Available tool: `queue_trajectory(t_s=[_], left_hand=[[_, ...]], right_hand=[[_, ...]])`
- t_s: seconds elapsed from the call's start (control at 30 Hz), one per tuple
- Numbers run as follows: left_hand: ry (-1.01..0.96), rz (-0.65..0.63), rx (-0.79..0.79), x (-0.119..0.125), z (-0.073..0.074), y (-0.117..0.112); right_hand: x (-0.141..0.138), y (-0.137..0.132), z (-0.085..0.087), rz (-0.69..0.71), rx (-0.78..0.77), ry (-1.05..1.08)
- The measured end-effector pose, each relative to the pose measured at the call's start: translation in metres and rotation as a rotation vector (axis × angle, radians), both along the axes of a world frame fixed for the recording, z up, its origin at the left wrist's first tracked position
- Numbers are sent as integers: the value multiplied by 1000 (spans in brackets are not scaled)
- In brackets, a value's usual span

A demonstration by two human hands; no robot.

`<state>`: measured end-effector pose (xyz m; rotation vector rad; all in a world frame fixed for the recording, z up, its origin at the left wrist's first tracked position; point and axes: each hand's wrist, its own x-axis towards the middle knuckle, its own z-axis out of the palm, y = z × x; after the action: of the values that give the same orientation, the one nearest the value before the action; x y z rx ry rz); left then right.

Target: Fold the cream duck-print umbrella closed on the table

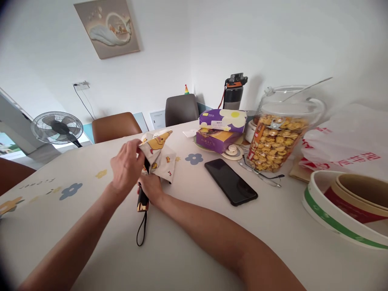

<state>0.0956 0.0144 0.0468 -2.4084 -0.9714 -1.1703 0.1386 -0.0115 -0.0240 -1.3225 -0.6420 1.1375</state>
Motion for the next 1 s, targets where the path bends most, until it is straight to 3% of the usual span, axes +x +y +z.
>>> queue_trajectory(t_s=[0.1, 0.2, 0.4, 0.6, 0.8, 1.0], left_hand=[[6, 93, 36, -30, 8, 13], [-14, 143, 71, -63, 6, 21], [-18, 61, 68, -106, -26, 35], [-204, -136, -149, -113, -58, 46], [-298, -197, -29, -113, -61, 47], [-52, -182, 44, -122, -71, 56]], right_hand=[[2, -3, -4, 1, 21, 87], [1, -4, -4, 7, 13, 128], [1, -5, -4, 91, 3, 94], [6, -11, 1, 178, 6, 144], [10, -14, 3, 200, 28, 243], [10, -10, 2, 143, 41, 263]])
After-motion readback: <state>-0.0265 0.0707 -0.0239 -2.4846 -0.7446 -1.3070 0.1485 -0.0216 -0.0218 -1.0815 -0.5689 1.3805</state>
